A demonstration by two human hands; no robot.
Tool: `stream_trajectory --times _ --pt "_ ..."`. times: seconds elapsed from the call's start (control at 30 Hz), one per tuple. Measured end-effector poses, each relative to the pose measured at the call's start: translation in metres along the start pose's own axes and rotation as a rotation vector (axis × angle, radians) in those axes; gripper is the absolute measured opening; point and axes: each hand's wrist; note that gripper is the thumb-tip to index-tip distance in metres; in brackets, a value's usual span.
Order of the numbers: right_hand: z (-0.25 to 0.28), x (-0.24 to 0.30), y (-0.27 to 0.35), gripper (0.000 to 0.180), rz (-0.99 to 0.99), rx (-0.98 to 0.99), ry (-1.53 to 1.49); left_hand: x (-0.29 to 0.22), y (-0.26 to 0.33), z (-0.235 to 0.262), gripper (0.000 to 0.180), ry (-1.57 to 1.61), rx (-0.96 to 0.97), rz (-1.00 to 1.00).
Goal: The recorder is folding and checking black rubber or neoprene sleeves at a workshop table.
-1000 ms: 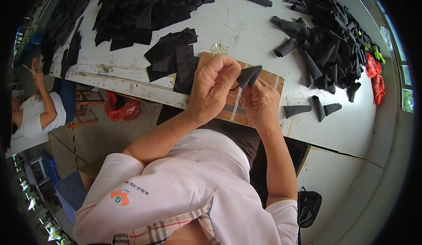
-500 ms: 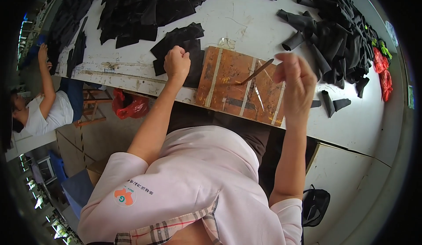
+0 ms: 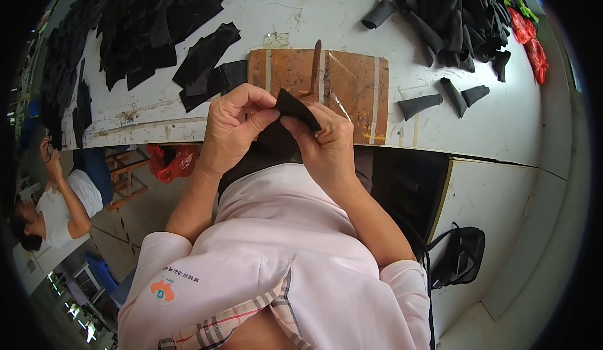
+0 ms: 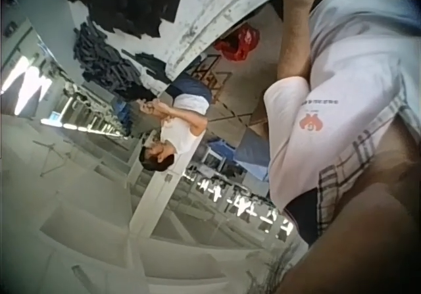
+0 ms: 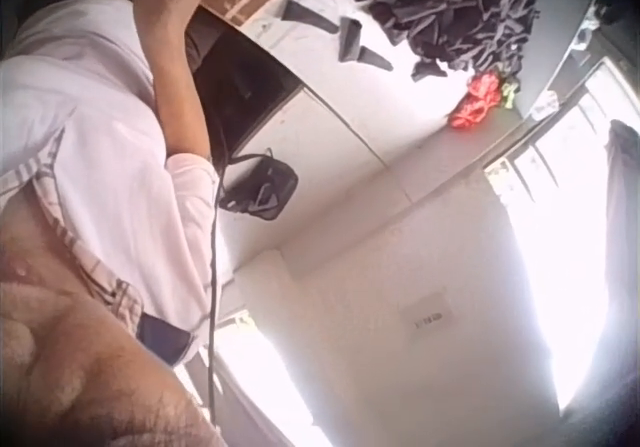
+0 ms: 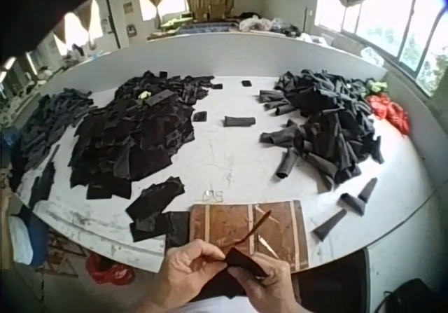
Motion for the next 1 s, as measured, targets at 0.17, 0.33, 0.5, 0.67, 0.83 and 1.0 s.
stream_trajectory --times 0.17,0.33,0.5,0.67,0.83,1.0 --pt "0.003 0.003 -0.010 0.007 0.236 -0.096 0.369 0.002 0.007 -0.018 0.010 0.171 -0.269 0.103" --pt "0.006 -0.004 -0.007 0.012 0.296 -0.106 0.525 -0.011 0.018 -0.015 0.021 0.366 -0.074 0.430" --pt "0.011 -0.012 -0.008 0.025 0.494 -0.005 0.732 -0.010 0.013 -0.013 0.021 0.425 -0.015 0.509" --pt "0.016 -0.016 -0.010 0.024 0.604 0.083 0.819 -0.009 0.008 -0.012 0.013 0.403 -0.041 0.557" --pt "0.015 -0.019 -0.009 0.009 0.794 0.153 1.036 0.004 0.002 -0.012 0.009 0.374 -0.079 0.577" --pt "0.015 -0.026 0.002 0.010 0.839 0.179 1.078 0.001 0.003 -0.022 0.009 0.247 -0.121 0.465"
Point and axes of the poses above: each hand's wrist, its own y-axis away from the middle knuckle, its own z-axis out of the back of the hand, x = y × z, and after that the axes turned 14 degrees about z, right-handed
